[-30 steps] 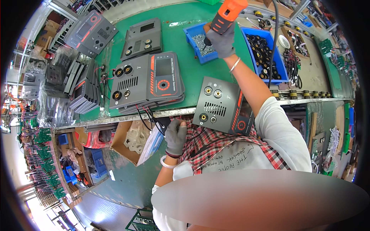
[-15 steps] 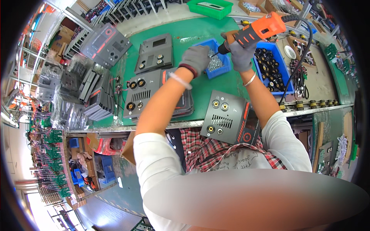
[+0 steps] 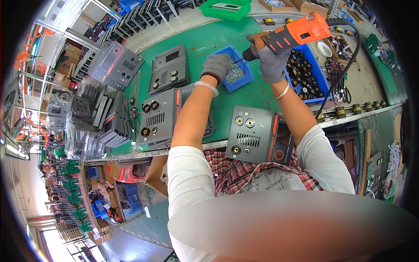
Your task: The person is assembling electronic components into a metal housing using a power screwdriver.
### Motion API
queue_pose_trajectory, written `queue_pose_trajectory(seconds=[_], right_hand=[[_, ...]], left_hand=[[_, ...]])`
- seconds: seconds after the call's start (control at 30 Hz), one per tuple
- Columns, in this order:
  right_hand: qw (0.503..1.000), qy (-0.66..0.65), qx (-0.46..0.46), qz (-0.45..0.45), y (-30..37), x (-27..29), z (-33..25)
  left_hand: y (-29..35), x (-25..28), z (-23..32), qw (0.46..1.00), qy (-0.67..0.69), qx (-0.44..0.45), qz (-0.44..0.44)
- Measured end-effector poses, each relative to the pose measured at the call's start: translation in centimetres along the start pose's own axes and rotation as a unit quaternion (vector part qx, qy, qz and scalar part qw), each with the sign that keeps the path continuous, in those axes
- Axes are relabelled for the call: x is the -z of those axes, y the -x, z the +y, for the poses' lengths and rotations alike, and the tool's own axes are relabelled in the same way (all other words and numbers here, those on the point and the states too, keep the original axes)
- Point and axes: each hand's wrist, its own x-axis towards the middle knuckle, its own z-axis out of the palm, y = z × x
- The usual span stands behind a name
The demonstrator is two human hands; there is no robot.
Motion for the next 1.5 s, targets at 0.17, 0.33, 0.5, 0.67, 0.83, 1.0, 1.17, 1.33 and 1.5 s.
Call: queue_pose_trajectory(seconds=[0.17,0.33,0.5,0.67,0.83,1.0,1.17,1.33,1.5], right_hand=[[0.999,-0.036,0.017,0.008,-0.5,1.0,-1.9],[0.991,-0.003,0.131,0.008,-0.1,2.7,-5.2],[0.95,-0.312,0.008,-0.02,1.3,3.1,-8.5],[0.939,-0.331,-0.081,-0.043,3.6,3.9,-10.9],[0.91,-0.363,-0.162,-0.115,5.5,5.0,-12.6],[0.868,-0.371,-0.282,-0.173,7.2,6.0,-13.5],[0.845,-0.377,-0.328,-0.192,8.5,5.7,-13.4],[0.853,-0.364,-0.269,-0.26,9.6,5.1,-11.2],[0.86,-0.331,-0.262,-0.285,11.6,5.2,-9.8]], left_hand=[[1.4,2.3,1.1,0.993,0.091,0.067,0.014],[7.3,5.4,0.8,0.774,0.629,0.039,-0.065],[14.0,6.6,1.0,0.57,0.816,0.091,-0.031],[19.4,6.0,1.6,0.62,0.782,0.059,0.008],[23.6,3.9,3.2,0.668,0.737,0.097,0.035],[26.2,1.5,5.1,0.53,0.841,0.112,-0.007],[28.3,-0.3,6.0,0.462,0.877,0.129,-0.018],[29.9,-2.9,5.7,0.615,0.77,0.17,-0.011],[32.1,-5.7,4.6,0.696,0.669,0.261,-0.002]])
